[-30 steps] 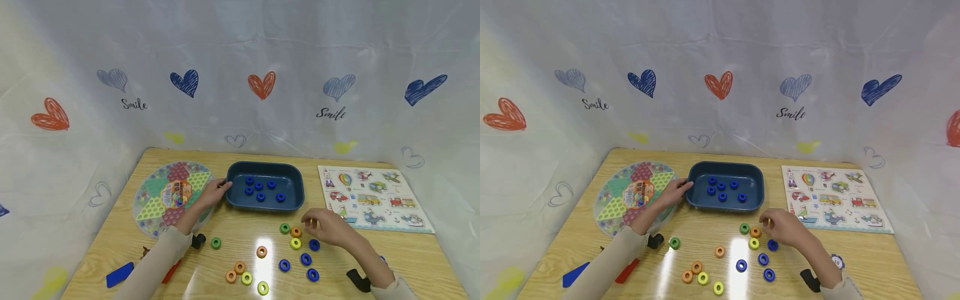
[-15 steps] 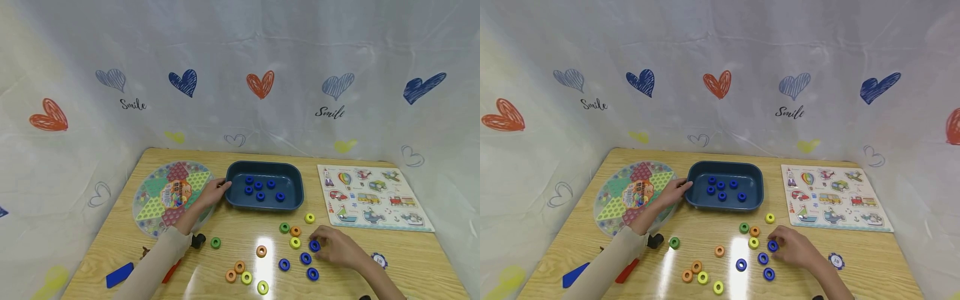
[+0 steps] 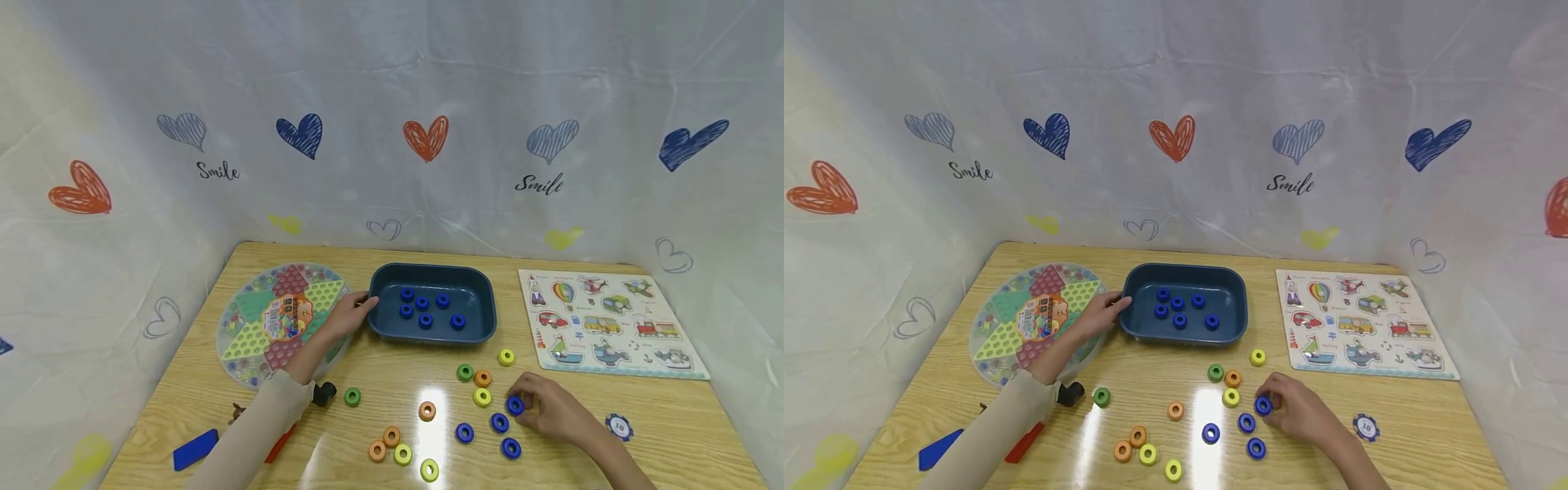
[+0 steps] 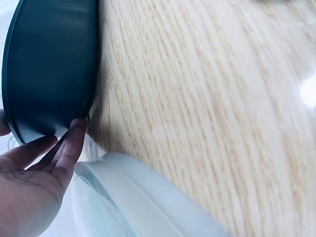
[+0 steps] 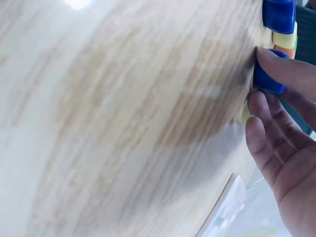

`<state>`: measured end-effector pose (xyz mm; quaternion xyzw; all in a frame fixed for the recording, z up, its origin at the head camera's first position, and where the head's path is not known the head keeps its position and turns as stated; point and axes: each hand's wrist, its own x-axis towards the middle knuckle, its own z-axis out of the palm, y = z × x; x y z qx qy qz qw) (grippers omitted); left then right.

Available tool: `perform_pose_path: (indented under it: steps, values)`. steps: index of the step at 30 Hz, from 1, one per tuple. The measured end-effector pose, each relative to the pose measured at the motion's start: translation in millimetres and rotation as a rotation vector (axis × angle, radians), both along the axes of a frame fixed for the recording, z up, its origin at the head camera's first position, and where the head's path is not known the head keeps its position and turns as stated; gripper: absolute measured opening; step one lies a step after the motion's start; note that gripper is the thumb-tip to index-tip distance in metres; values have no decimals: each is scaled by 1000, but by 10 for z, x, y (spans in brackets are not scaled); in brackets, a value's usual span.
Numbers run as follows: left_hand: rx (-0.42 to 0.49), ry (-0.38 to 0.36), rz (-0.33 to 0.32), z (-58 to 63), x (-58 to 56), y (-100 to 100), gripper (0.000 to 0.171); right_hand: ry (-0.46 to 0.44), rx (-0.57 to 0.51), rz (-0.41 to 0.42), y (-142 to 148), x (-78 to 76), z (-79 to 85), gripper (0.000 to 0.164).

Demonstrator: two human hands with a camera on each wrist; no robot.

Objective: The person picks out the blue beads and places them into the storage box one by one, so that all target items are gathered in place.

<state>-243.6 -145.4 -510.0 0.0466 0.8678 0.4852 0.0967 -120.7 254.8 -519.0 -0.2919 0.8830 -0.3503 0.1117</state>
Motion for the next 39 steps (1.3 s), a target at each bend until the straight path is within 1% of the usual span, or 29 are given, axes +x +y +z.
perform_pose_path:
  steps: [2,5,7,9,15,19,24,28,32,37,39]
  values:
    - [0,2,-4,7,2,3,41,-18,10,-17,-3,-15,31,32]
    - [3,4,0,9,-1,2,41,-22,-7,-29,-12,-65,100,32]
    - [2,7,3,9,-2,-1,40,-11,-36,-29,-30,-114,158,32]
    - [3,9,5,3,-5,-5,40,19,-56,-18,-58,-175,217,31]
    - [9,0,-4,-13,-10,-11,42,108,-69,-23,-228,-421,379,31]
    - [8,1,-2,-4,3,10,41,110,-74,-41,-379,-584,459,31]
    - [12,-7,7,1,15,18,40,102,-41,-72,-541,-800,538,31]
    - [16,0,0,-7,-1,4,42,109,-10,-94,-648,-988,546,31]
    - [17,8,-7,-11,-6,2,42,132,61,-121,-750,-1146,504,30]
    - [5,-2,4,-9,-3,2,42,152,154,-151,-866,-1303,430,29]
    - [5,-8,7,-7,-1,5,42,173,200,-142,-893,-1352,409,29]
